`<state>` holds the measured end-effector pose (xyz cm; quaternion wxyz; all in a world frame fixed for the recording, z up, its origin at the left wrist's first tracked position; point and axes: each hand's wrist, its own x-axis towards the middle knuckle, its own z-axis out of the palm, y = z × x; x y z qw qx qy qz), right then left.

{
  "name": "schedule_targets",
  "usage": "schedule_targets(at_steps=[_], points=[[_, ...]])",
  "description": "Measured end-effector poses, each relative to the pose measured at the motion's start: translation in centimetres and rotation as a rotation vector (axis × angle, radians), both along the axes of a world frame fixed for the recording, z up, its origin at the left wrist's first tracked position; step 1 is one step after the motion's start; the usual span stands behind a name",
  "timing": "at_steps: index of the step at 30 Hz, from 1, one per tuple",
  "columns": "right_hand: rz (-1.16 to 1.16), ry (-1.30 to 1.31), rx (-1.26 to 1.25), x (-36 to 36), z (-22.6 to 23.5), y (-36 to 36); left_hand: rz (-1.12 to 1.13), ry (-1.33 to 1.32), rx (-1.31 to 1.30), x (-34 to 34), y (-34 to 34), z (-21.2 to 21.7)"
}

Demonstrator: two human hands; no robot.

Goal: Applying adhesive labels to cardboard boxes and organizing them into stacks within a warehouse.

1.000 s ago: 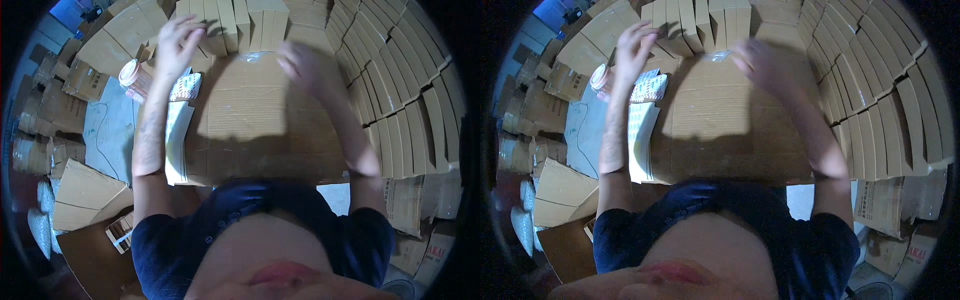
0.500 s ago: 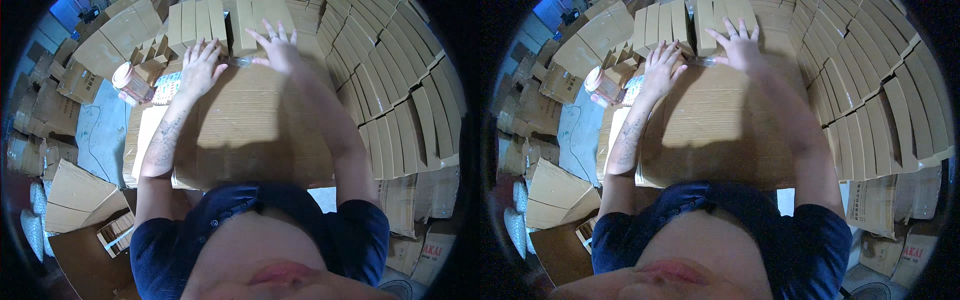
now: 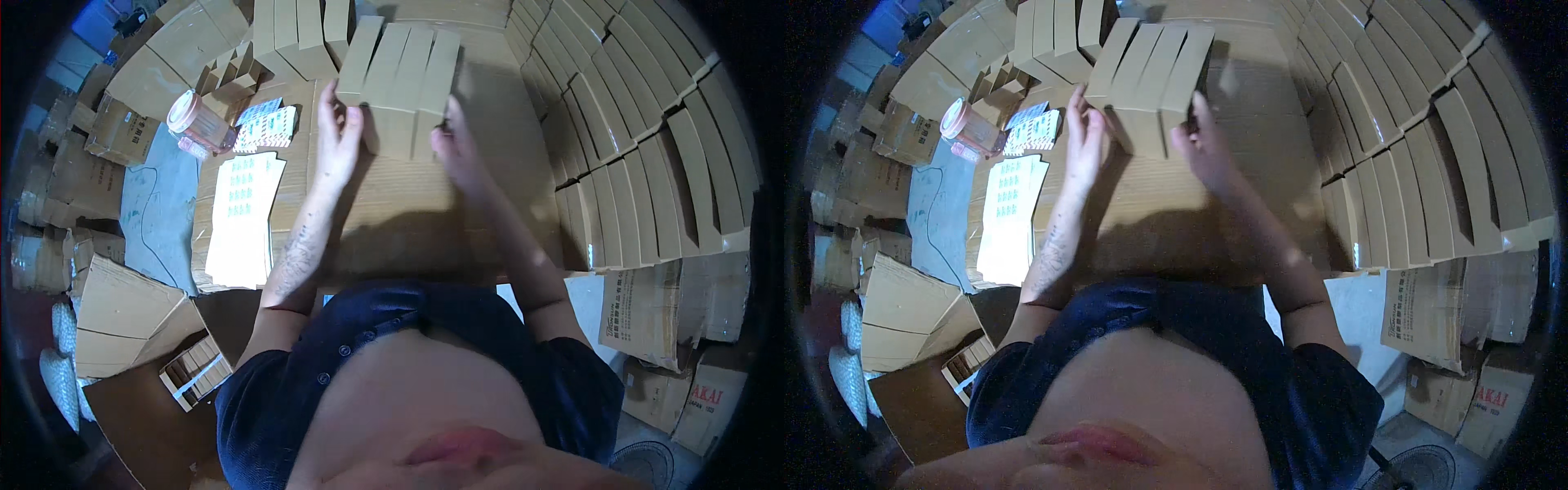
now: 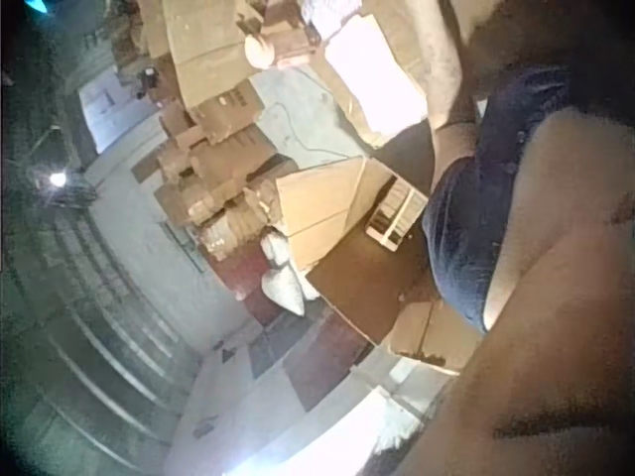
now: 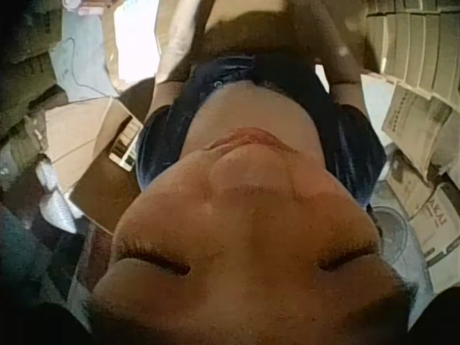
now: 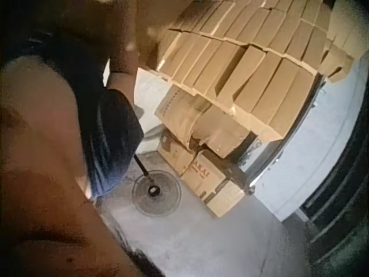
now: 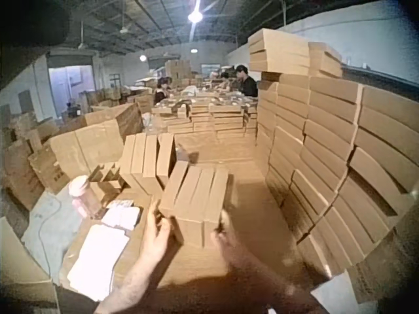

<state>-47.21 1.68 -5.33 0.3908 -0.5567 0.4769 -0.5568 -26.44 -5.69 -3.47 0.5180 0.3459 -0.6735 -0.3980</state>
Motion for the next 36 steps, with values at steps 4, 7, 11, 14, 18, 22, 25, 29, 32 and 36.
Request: schedule_targets(at_steps=[4, 7, 11, 14, 18, 22, 25, 29, 32, 36], points=[[0.181, 0.115, 0.029, 3.5, 2.0, 3.4, -0.016, 0.059, -0.002, 3.0, -3.7, -0.1], [0.379, 0.546, -0.108, 5.4, 2.8, 6.0, 0.125, -0.29, -0.249, 3.7, -1.8, 4.7], [0.419, 0.582, 0.082, 5.2, 5.6, 7.1, 0.022, -0.621, -0.501, 3.2, 2.4, 8.5], [0.356, 0.719, 0.331, 4.1, 8.7, 6.7, -0.03, -0.859, -0.523, 2.9, 2.6, 6.9], [-0.245, 0.991, -0.765, 2.4, 5.9, 3.3, -0.124, -0.96, -0.476, 2.6, 2.9, 6.9], [-0.216, 1.266, -0.766, 1.8, 5.1, 5.9, -0.215, -0.799, -0.369, 3.9, 2.8, 6.8], [-0.212, 1.352, -0.664, 0.4, 5.0, 10.4, -0.149, -0.803, -0.38, 5.9, 2.8, 6.6], [-0.36, 1.498, -0.396, -6.1, 3.9, 15.3, 0.042, -0.864, -0.554, 6.3, 5.9, 6.5], [-0.395, 1.507, -0.245, -9.1, 2.3, 18.1, 0.078, -0.893, -0.805, 8.4, 9.1, 5.5], [-0.107, 1.337, -0.083, -7.7, 2.6, 18.6, -0.036, -0.982, -0.86, 10.9, 13.3, 2.8]])
